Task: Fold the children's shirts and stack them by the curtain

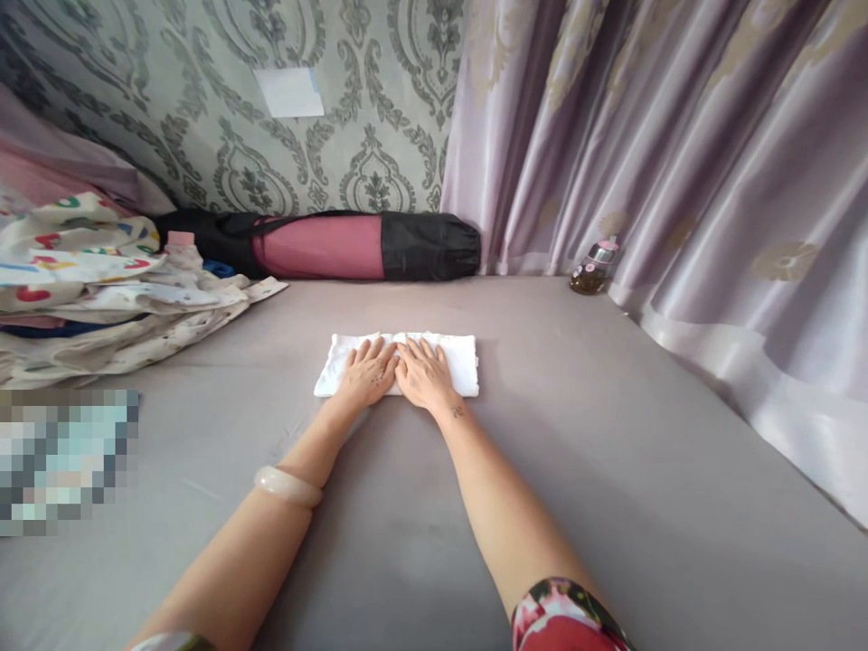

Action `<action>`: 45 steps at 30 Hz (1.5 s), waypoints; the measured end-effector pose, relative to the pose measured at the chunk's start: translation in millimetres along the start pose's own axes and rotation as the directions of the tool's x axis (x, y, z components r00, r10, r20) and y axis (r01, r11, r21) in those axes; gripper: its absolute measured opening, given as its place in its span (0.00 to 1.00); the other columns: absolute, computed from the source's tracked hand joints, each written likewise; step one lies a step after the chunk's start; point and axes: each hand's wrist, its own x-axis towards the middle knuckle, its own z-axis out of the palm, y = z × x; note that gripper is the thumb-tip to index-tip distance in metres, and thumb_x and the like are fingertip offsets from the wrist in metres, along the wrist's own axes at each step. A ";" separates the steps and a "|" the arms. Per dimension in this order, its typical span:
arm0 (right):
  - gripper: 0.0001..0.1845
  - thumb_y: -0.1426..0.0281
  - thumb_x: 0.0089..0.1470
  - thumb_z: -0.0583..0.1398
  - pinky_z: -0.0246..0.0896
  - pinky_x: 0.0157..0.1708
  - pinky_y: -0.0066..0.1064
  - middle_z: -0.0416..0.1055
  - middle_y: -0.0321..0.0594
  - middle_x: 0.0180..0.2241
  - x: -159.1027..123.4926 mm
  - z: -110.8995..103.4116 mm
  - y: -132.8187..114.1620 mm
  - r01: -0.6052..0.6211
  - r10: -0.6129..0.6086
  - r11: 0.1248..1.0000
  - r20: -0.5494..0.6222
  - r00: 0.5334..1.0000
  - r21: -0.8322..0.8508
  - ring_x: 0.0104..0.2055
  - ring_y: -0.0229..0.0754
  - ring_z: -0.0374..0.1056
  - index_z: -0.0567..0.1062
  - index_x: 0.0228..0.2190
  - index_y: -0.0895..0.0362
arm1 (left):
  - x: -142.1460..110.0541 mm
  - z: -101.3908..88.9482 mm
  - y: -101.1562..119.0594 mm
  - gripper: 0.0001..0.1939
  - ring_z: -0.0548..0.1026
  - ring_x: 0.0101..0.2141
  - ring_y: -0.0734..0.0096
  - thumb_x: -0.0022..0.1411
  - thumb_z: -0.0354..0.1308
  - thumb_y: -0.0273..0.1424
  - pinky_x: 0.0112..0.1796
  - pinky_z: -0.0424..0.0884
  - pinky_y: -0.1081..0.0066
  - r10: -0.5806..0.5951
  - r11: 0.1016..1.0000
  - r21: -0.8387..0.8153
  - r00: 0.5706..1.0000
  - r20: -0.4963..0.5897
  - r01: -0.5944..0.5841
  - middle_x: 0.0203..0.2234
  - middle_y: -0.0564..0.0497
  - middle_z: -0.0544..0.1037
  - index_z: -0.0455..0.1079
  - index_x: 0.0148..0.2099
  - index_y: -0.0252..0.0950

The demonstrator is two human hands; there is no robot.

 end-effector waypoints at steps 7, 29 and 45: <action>0.28 0.66 0.67 0.43 0.38 0.67 0.49 0.53 0.39 0.68 -2.6 3.5 -0.3 -0.008 0.008 1.000 -0.031 0.999 -0.003 0.70 0.49 0.45 0.59 0.65 0.54 | -3.4 1.0 -0.9 0.28 0.51 0.67 0.48 0.72 0.36 0.38 0.63 0.48 0.45 0.030 0.999 0.032 0.999 0.017 -0.031 0.68 0.41 0.55 0.55 0.69 0.37; 0.28 0.65 0.67 0.42 0.39 0.67 0.46 0.54 0.43 0.67 -9.8 4.0 -0.5 -0.010 0.010 1.000 -0.055 0.998 -0.010 0.69 0.48 0.47 0.60 0.65 0.58 | -9.5 9.8 -5.4 0.27 0.56 0.66 0.50 0.72 0.37 0.40 0.62 0.52 0.49 0.046 0.997 0.072 0.997 -0.065 -0.041 0.66 0.41 0.60 0.57 0.68 0.38; 0.32 0.63 0.68 0.40 0.33 0.68 0.45 0.50 0.50 0.68 -12.5 -16.3 26.2 -0.259 0.261 0.962 0.007 0.965 -0.087 0.71 0.48 0.42 0.57 0.65 0.67 | -0.8 2.4 -42.9 0.30 0.53 0.67 0.49 0.71 0.36 0.42 0.62 0.55 0.52 -0.142 0.981 0.126 0.987 -0.070 0.150 0.67 0.38 0.57 0.58 0.67 0.30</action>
